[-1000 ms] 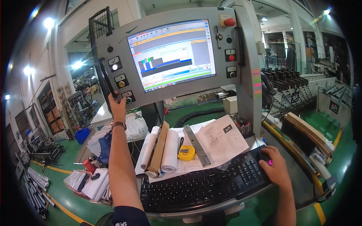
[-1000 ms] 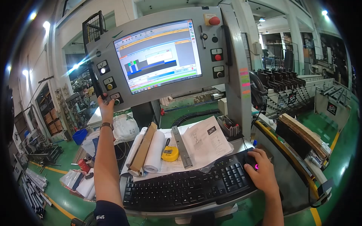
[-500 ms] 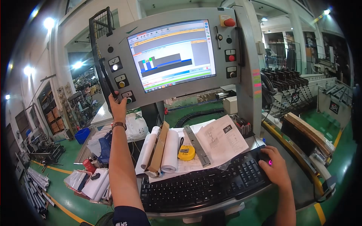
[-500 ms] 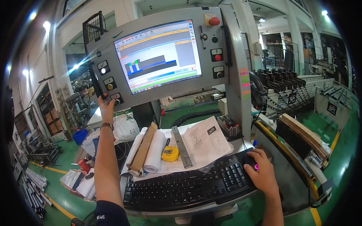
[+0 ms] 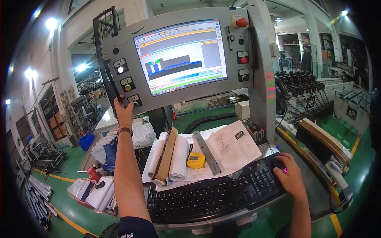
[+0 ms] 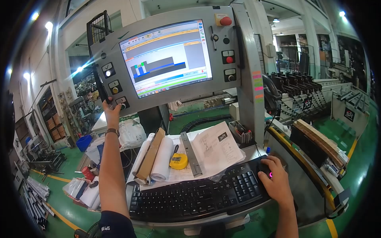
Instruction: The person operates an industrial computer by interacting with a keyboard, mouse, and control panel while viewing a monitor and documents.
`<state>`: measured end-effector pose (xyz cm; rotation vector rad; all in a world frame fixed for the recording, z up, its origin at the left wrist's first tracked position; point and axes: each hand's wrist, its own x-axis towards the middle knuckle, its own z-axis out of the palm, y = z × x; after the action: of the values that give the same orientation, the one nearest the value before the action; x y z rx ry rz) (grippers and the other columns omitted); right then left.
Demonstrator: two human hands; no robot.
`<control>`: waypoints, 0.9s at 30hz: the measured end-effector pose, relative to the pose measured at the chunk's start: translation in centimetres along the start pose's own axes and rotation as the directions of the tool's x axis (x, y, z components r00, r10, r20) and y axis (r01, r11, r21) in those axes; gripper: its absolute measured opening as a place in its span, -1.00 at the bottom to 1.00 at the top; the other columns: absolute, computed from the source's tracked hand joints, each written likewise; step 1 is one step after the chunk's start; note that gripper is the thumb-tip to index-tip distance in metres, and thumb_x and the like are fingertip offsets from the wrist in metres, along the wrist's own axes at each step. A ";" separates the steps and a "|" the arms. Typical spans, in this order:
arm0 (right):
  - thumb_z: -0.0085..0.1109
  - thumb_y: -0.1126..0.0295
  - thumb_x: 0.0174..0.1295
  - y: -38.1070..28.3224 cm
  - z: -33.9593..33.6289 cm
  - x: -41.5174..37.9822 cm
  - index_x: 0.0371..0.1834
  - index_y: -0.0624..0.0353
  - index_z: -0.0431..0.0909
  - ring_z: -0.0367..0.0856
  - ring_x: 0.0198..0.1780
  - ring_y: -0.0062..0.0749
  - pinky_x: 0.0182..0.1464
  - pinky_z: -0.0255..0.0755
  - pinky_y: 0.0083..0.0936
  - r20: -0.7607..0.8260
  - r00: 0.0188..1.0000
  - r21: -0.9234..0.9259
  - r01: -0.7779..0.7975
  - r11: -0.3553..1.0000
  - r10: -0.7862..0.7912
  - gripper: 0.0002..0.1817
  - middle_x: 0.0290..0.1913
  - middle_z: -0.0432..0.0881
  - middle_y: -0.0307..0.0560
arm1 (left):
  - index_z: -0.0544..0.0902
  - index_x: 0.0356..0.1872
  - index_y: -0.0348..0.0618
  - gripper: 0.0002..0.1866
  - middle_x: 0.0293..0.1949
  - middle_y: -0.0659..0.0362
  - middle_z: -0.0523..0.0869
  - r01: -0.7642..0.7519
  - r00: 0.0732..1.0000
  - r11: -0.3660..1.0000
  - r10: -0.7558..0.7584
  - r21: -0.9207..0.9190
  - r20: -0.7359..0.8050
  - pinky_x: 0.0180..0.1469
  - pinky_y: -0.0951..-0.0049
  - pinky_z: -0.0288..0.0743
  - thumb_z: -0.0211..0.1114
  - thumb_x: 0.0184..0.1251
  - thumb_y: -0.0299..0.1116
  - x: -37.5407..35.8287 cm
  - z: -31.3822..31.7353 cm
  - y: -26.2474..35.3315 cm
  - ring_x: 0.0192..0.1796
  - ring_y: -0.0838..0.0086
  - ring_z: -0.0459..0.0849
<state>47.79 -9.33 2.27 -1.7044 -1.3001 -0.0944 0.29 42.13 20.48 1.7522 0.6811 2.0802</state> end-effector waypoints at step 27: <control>0.38 0.34 0.23 -0.4 0.0 -0.1 0.23 0.20 0.86 0.84 0.39 0.18 0.46 0.67 -0.10 -0.093 0.993 0.019 -0.073 0.997 0.075 -0.52 0.40 0.82 0.11 | 0.47 0.53 -0.08 -0.36 0.33 -0.01 0.77 -0.029 1.000 1.000 0.029 0.006 -0.005 0.41 0.26 0.67 0.49 0.52 -0.60 0.1 0.0 -0.5 0.36 0.27 0.83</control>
<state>47.43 -9.42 2.51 -1.7121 -1.1643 -0.1193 0.21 42.56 20.33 1.7705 0.6673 2.1048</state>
